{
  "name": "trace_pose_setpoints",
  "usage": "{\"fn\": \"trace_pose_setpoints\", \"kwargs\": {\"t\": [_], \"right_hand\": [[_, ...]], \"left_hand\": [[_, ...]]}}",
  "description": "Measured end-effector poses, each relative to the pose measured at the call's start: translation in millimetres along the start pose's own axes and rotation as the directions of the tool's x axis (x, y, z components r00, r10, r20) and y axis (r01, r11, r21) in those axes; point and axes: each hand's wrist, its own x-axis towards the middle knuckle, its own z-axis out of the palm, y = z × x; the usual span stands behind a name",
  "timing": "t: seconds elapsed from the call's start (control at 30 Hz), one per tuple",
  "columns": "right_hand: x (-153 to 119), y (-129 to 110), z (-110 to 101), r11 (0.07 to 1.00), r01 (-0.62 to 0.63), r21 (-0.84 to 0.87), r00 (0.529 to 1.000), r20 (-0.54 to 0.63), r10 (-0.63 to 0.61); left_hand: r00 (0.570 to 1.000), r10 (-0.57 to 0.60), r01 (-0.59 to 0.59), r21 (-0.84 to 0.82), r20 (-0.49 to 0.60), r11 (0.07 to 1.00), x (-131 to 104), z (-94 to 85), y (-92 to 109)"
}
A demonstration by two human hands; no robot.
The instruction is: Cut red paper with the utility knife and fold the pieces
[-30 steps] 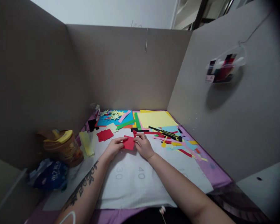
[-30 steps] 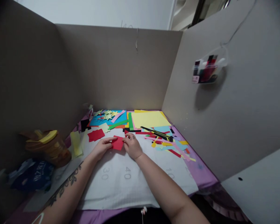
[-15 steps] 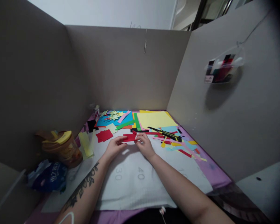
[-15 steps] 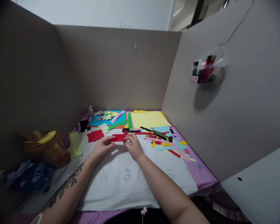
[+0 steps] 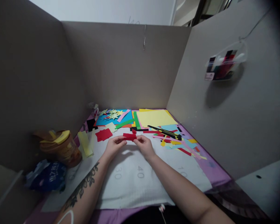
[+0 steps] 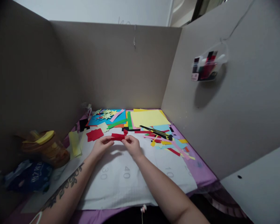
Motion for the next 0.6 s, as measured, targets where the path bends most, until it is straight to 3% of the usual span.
{"fn": "trace_pose_setpoints", "kwargs": {"t": [0.2, 0.6], "right_hand": [[-0.8, -2.5, 0.8, 1.000, 0.004, 0.022, 1.000, 0.020, -0.004], [-2.5, -9.7, 3.1, 0.999, -0.035, 0.002, 0.997, -0.067, 0.035]], "left_hand": [[1.000, -0.005, 0.005, 0.017, 0.007, 1.000, -0.8, -0.1, -0.1], [0.997, -0.049, 0.047, -0.031, -0.059, 0.998, 1.1, 3.2, -6.4]]}}
